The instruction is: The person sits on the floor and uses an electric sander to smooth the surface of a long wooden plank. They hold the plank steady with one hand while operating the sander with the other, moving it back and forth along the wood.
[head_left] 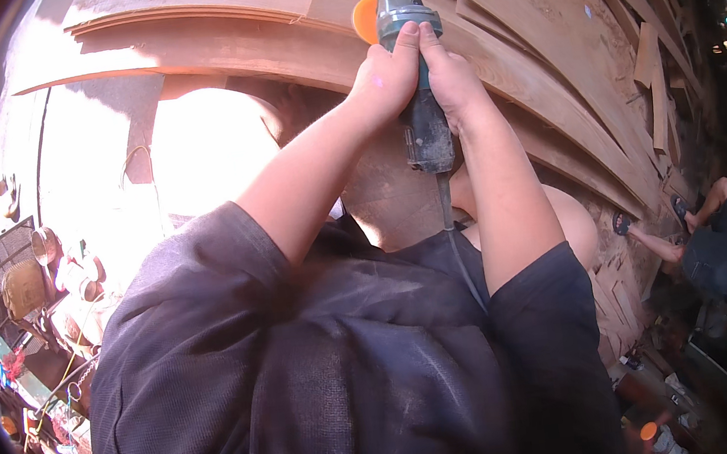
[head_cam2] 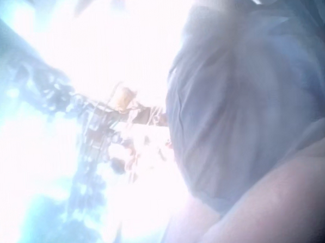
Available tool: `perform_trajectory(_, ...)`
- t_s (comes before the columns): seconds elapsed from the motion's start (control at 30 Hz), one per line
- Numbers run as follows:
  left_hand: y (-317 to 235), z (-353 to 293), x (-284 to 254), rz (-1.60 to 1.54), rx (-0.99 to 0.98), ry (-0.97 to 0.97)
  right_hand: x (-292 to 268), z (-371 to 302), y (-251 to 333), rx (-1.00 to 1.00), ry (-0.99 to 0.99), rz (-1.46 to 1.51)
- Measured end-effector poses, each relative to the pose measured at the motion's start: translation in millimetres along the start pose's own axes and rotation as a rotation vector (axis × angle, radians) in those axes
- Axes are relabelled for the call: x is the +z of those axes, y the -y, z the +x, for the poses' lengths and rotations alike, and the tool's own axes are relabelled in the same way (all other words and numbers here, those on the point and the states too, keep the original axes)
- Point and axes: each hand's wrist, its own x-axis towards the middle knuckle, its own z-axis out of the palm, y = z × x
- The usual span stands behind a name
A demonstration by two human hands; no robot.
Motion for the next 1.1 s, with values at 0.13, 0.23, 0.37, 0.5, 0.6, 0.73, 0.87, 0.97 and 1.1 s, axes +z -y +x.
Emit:
perform_trajectory(0.13, -20.7, -11.7, 29.8, 0.035, -0.032, 0.190, -37.0, -6.5, -21.5, 0.014, -0.108, 0.144)
perform_trajectory(0.23, -22.2, -6.3, 11.7, 0.029, -0.053, 0.180, -19.5, -6.1, -14.2, -0.016, -0.084, 0.169)
perform_trajectory(0.37, 11.5, 9.4, -13.9, -0.152, -0.021, 0.123, 17.4, -4.0, 4.9, -0.007, -0.013, 0.012)
perform_trajectory(0.5, 7.9, -2.2, -6.0, -0.107, -0.032, 0.178, -1.4, -9.1, -2.4, 0.001, -0.008, -0.026)
perform_trajectory(0.6, -7.4, -6.7, 12.8, 0.043, -0.007, 0.128, -15.0, -14.8, -4.9, 0.052, -0.062, 0.112)
perform_trajectory(0.73, 3.0, 10.5, -3.0, -0.016, -0.045, 0.162, 14.2, -20.5, 7.8, -0.019, -0.061, 0.110)
perform_trajectory(0.87, 20.5, 9.1, -32.3, -0.202, 0.008, 0.109, 40.7, -12.8, 15.5, -0.014, 0.001, -0.066)
perform_trajectory(0.97, 25.5, 2.8, -17.0, -0.184, -0.018, 0.152, 16.8, -14.3, -5.3, -0.022, -0.010, -0.057)
perform_trajectory(1.1, -3.0, -13.3, 32.2, 0.026, -0.031, 0.272, -39.2, -25.6, -28.7, 0.053, -0.136, 0.078)
